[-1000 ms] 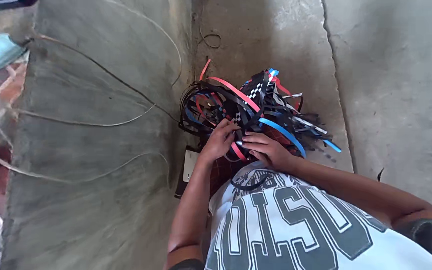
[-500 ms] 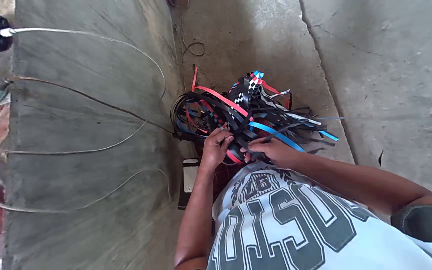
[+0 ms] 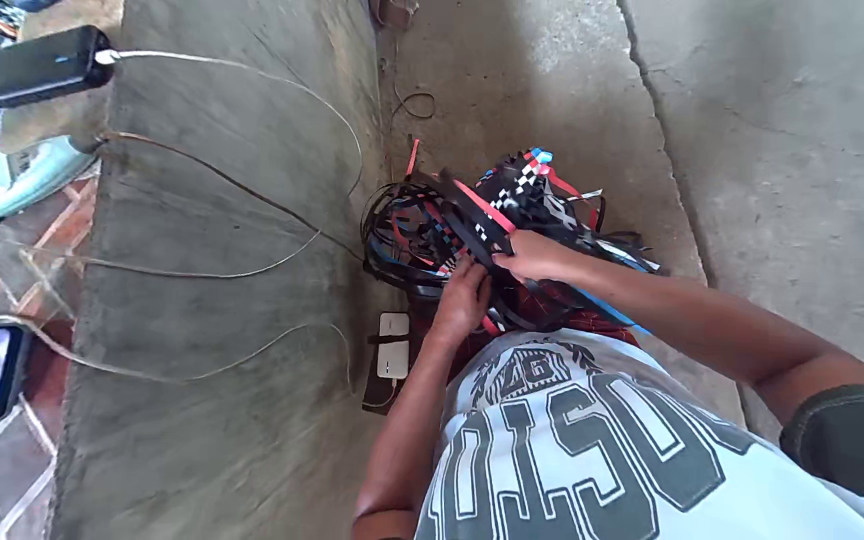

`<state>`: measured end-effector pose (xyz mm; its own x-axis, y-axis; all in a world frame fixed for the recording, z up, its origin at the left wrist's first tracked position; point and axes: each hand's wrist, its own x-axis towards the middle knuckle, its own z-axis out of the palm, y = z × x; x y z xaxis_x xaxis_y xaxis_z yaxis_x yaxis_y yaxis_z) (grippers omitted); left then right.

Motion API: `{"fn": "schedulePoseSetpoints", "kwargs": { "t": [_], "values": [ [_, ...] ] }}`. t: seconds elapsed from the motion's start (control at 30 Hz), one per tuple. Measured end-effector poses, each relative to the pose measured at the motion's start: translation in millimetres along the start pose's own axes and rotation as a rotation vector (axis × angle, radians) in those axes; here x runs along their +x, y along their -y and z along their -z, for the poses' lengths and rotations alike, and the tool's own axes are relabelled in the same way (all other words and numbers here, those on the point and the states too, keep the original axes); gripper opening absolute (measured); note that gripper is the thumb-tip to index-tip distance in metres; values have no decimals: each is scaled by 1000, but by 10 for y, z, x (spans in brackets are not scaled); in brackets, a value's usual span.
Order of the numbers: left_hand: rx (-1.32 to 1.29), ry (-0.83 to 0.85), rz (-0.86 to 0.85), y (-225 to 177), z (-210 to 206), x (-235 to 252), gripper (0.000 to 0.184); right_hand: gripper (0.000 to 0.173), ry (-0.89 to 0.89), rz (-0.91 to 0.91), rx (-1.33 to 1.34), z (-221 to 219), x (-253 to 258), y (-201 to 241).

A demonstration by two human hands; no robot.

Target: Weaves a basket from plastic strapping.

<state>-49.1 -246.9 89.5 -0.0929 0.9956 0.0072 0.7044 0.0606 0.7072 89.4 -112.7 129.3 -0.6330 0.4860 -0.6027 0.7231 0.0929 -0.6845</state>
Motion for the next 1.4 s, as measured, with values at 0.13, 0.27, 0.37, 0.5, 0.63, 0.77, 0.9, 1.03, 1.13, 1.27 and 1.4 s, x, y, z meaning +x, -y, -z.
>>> {"fn": "schedulePoseSetpoints", "kwargs": {
  "t": [0.13,0.27,0.37,0.5,0.63,0.77,0.9,1.03,1.13,1.27,1.4],
  "values": [
    [-144,11,5,118,56,-1,20,21,-282,434,215,-154,-207,-184],
    [-275,107,289,18,128,112,26,27,-427,634,189,-457,-270,-484],
    [-189,148,301,-48,66,188,25,30,-422,682,219,-431,-384,-453],
    [-153,43,295,52,68,191,30,22,-446,577,413,-286,-650,-382],
    [-139,45,207,9,74,149,31,24,-144,109,535,-295,-550,-449],
    [-25,111,43,-112,46,62,33,20,-254,342,646,-10,-684,9],
    [8,37,188,-32,29,12,33,17,-392,820,613,240,-736,273],
    [-125,-94,185,20,79,3,27,33,-199,256,7,215,-338,163],
    [-116,-7,141,-143,223,45,19,35,-65,107,-37,45,-45,-6],
    [-259,-1,226,-87,336,76,10,19,-279,414,339,-186,-109,-190],
    [-492,-9,526,-49,351,140,23,19,-445,742,374,-401,-42,-340]
  ]
}}
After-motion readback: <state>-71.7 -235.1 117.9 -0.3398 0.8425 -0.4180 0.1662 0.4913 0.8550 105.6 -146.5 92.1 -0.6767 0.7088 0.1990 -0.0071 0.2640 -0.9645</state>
